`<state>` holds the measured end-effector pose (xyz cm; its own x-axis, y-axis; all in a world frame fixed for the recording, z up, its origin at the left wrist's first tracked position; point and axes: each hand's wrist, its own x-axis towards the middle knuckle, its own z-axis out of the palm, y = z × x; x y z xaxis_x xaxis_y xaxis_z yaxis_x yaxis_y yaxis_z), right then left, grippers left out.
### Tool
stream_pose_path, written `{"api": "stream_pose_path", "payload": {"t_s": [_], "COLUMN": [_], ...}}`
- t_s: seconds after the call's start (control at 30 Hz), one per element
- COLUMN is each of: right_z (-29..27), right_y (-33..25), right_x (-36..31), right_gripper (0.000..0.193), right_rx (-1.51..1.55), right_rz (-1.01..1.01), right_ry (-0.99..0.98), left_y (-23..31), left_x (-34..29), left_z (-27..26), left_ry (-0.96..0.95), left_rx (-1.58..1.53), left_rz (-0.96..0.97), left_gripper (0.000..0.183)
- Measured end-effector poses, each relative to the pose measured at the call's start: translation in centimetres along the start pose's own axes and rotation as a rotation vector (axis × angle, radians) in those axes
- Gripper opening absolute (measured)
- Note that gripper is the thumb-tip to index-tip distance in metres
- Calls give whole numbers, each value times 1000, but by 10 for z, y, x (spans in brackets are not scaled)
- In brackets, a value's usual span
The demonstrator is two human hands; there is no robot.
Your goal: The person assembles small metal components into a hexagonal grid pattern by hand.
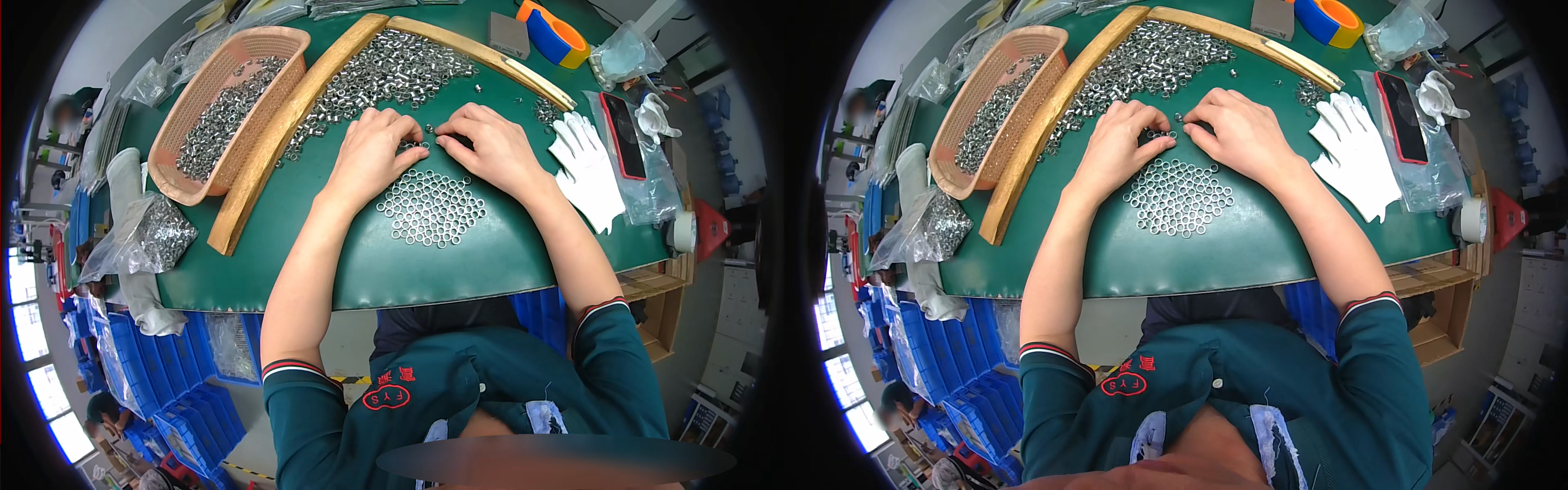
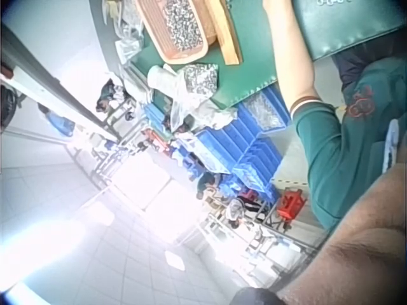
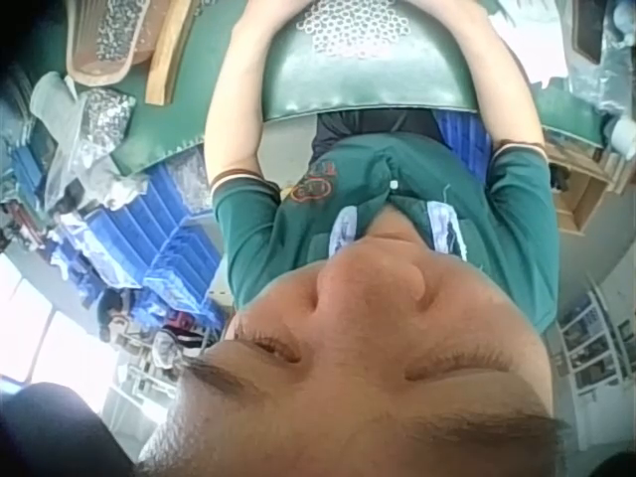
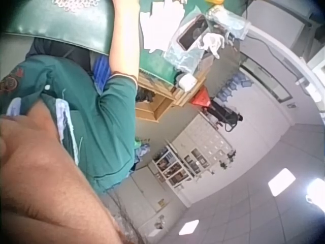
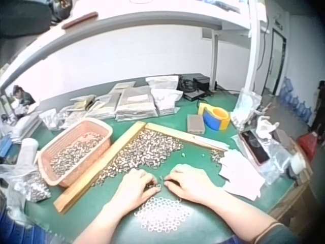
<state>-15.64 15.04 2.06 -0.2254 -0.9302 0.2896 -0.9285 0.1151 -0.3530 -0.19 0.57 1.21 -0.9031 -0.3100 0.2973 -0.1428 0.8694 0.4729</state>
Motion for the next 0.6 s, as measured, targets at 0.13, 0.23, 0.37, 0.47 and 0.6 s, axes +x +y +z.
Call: {"api": "stream_pose_path", "payload": {"t_s": [0.13,0.23,0.37,0.47,0.6], "right_z": [1,-1,-2,-3,-2], "right_y": [-3,-5,-7,-9,-8], "right_x": [1,0,0,1,1], "right_gripper": [23,23,24,24,27], "right_rx": [85,136,135,77,110], "right_rz": [37,28,-6,-34,-24], "right_ry": [6,-21,-45,-67,-74], "left_y": [-3,-6,-6,-8,-13], "left_x": [2,3,4,5,5], "left_z": [6,9,11,12,8], "left_ry": [31,86,123,151,186], "left_rx": [23,3,-10,7,-108], "left_rz": [0,23,0,-16,-41], "left_gripper": [19,15,13,12,13]}}
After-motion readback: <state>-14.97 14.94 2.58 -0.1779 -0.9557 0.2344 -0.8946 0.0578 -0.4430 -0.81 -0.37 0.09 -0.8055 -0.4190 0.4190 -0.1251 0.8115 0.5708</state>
